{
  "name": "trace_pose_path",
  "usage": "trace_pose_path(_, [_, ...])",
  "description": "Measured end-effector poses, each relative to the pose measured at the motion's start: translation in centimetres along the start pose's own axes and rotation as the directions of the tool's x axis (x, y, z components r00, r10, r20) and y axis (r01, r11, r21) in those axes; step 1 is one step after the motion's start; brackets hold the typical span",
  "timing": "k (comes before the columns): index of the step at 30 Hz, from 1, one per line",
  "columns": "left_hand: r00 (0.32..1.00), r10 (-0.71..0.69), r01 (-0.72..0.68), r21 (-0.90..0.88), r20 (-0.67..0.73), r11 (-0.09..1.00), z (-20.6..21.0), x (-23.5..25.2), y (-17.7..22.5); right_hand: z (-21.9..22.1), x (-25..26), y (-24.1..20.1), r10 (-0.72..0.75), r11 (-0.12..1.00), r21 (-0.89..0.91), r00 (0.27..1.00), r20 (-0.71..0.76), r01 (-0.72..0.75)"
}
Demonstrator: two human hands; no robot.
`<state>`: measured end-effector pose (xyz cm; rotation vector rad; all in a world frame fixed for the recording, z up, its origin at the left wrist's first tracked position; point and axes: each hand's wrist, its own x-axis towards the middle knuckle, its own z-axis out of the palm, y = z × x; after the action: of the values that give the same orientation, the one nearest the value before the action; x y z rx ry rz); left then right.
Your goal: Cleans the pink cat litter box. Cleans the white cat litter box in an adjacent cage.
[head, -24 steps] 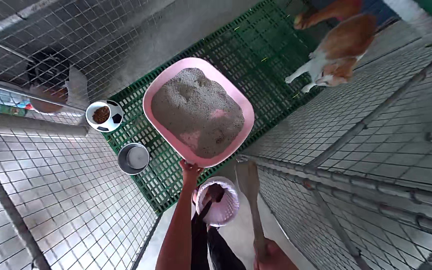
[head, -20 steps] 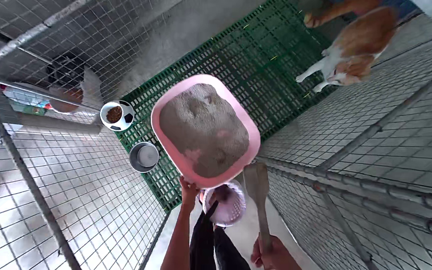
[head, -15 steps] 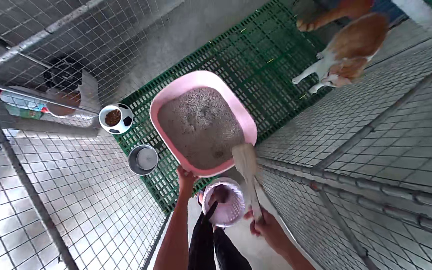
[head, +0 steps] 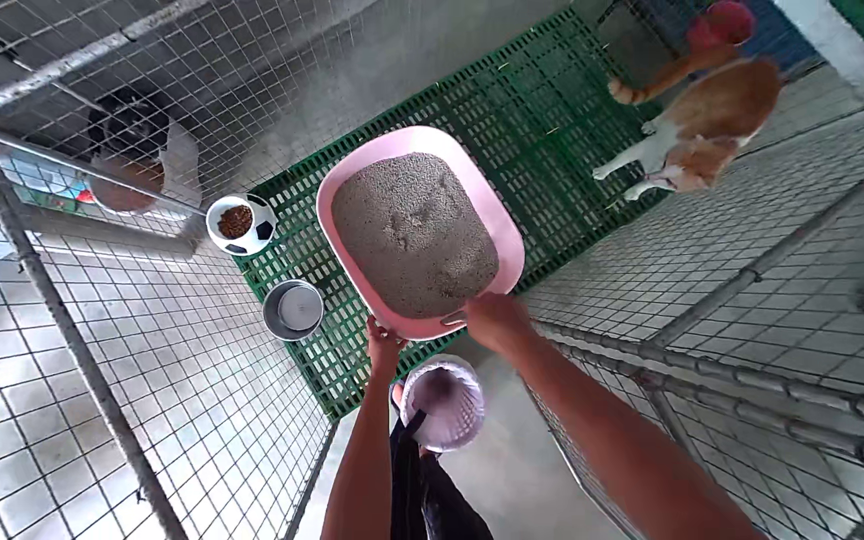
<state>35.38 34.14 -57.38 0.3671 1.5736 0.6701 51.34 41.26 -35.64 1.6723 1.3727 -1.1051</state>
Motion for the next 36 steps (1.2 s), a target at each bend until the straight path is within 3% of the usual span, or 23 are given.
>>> trace_pose_path(3, [1.000, -0.006, 0.006, 0.002, -0.007, 1.000, 0.3, 0.0, 0.0, 0.1, 2.0, -0.8, -0.024, 0.998, -0.057, 1.000, -0.016, 0.023])
trace_pose_path(8, [0.998, -0.060, 0.059, 0.054, 0.026, 0.997, 0.1, 0.2, 1.0, 9.8, 1.3, 2.3, 0.108, 0.990, 0.099, 0.992, -0.068, -0.101])
trace_pose_path(10, [0.996, -0.077, 0.074, 0.062, 0.045, 0.995, 0.1, 0.3, 1.1, 11.7, 2.3, 3.0, 0.153, 0.983, 0.120, 0.984, -0.086, -0.142])
trace_pose_path(13, [0.995, -0.080, 0.075, 0.080, 0.067, 0.994, -0.4, 0.2, 1.0, 10.9, 6.0, 2.9, 0.102, 0.978, 0.199, 0.974, -0.204, -0.061])
trace_pose_path(16, [0.995, -0.062, 0.053, 0.112, 0.079, 0.992, -0.5, 0.7, 1.4, 5.2, 8.1, 2.1, 0.042, 0.964, 0.263, 0.948, -0.314, 0.045])
trace_pose_path(19, [0.996, -0.068, 0.061, 0.106, 0.063, 0.993, -0.6, 0.6, 1.2, 3.1, 5.9, 2.6, 0.080, 0.967, 0.253, 0.964, -0.254, -0.014])
trace_pose_path(23, [0.995, -0.079, 0.072, 0.109, 0.063, 0.991, -0.2, 0.5, 1.1, 4.7, 1.2, 2.7, 0.114, 0.984, 0.148, 0.989, -0.090, -0.100])
trace_pose_path(27, [0.996, -0.060, 0.051, 0.128, 0.061, 0.990, -1.2, 0.6, 1.5, 4.1, 1.2, 2.0, 0.110, 0.989, 0.102, 0.993, -0.030, -0.107])
trace_pose_path(33, [0.992, -0.081, 0.066, 0.145, 0.100, 0.987, -3.1, 1.0, 1.4, 12.4, 3.4, 4.4, 0.199, 0.964, 0.200, 0.974, -0.112, -0.174])
trace_pose_path(36, [0.990, -0.093, 0.076, 0.151, 0.106, 0.986, -3.2, 1.0, 1.5, 8.2, 6.4, 3.6, 0.186, 0.955, 0.274, 0.947, -0.261, -0.112])
